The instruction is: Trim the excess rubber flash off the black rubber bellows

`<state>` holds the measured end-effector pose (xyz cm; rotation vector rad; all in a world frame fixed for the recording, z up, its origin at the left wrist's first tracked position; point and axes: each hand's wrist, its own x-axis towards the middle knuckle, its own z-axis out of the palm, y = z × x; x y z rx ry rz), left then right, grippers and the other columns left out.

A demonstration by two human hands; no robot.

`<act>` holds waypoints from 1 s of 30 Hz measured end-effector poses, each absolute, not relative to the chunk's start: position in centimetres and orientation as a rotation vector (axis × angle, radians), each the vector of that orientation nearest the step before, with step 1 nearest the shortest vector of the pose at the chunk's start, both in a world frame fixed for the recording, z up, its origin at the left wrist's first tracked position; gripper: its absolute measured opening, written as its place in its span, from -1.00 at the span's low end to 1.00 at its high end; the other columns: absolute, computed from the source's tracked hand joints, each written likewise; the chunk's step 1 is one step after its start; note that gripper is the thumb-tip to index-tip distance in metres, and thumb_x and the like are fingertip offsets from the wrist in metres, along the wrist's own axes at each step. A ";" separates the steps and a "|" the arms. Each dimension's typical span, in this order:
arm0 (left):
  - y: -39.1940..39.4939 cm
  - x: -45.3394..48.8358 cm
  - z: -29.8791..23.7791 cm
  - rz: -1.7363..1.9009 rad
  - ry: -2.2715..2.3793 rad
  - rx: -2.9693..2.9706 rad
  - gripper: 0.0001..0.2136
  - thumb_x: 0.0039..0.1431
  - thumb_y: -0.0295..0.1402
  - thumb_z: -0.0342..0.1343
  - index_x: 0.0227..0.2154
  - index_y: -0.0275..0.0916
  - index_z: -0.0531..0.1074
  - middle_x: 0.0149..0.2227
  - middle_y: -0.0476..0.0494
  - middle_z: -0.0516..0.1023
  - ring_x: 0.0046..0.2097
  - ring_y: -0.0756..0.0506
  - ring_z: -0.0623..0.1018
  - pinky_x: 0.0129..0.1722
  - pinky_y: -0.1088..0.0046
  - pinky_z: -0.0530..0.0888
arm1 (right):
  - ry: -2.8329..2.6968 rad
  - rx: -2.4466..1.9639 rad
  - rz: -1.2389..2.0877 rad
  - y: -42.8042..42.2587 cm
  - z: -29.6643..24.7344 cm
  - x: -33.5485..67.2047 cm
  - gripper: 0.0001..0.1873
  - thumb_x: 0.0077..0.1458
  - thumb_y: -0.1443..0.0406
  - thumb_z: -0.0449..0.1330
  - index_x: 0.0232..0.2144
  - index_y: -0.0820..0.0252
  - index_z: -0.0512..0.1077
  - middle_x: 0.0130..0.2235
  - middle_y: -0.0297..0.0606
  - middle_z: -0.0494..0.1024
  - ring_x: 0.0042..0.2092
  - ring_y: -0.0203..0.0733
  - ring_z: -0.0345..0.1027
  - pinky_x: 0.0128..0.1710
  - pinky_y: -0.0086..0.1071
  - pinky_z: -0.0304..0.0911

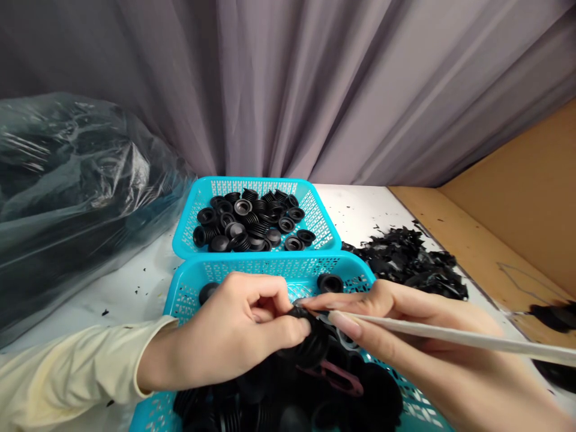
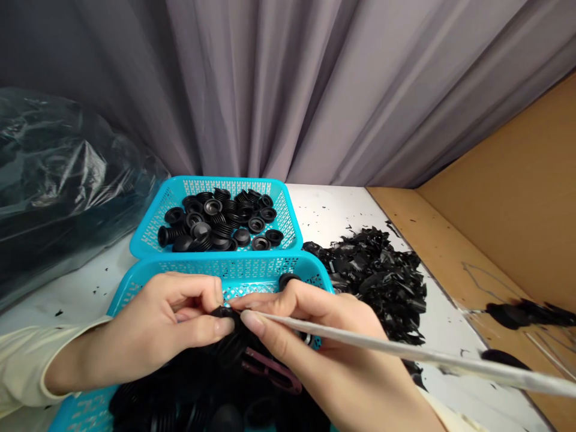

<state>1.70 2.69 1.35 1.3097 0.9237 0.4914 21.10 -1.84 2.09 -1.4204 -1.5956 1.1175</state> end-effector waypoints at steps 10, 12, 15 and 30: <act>2.6 1.7 1.3 0.494 0.909 1.297 -0.74 0.00 -0.38 0.12 -0.65 -0.24 0.15 -0.65 0.17 0.07 -0.59 0.12 0.05 -0.64 0.62 0.05 | -1.448 -1.405 1.157 -1.8 2.5 20.3 -0.77 0.02 0.12 0.28 -0.57 0.08 0.55 -0.34 -0.32 0.69 -0.23 -0.09 0.59 -0.36 -0.48 0.47; 2.6 1.6 1.3 0.499 0.914 1.306 -0.74 0.00 -0.38 0.12 -0.65 -0.24 0.15 -0.65 0.17 0.06 -0.58 0.12 0.05 -0.64 0.61 0.04 | -1.490 -1.394 1.137 -1.8 2.5 20.4 -0.78 0.05 0.14 0.27 -0.56 0.07 0.55 -0.33 -0.34 0.69 -0.24 -0.12 0.59 -0.36 -0.51 0.47; 2.5 1.6 1.2 0.497 0.922 1.314 -0.74 0.00 -0.38 0.11 -0.66 -0.23 0.13 -0.66 0.17 0.04 -0.59 0.11 0.04 -0.64 0.60 0.03 | -1.627 -1.393 1.083 -1.8 2.4 20.6 -0.83 0.10 0.20 0.23 -0.48 0.05 0.57 -0.27 -0.36 0.69 -0.25 -0.18 0.59 -0.34 -0.55 0.47; 2.7 1.7 1.1 0.502 0.928 1.391 -0.73 0.01 -0.41 0.10 -0.67 -0.23 0.13 -0.65 0.17 0.05 -0.58 0.11 0.04 -0.64 0.58 0.02 | -1.689 -1.263 0.810 -2.2 1.1 19.9 -0.85 0.11 0.31 0.21 -0.39 -0.05 0.57 -0.32 -0.51 0.67 -0.45 -0.39 0.53 -0.35 -0.65 0.42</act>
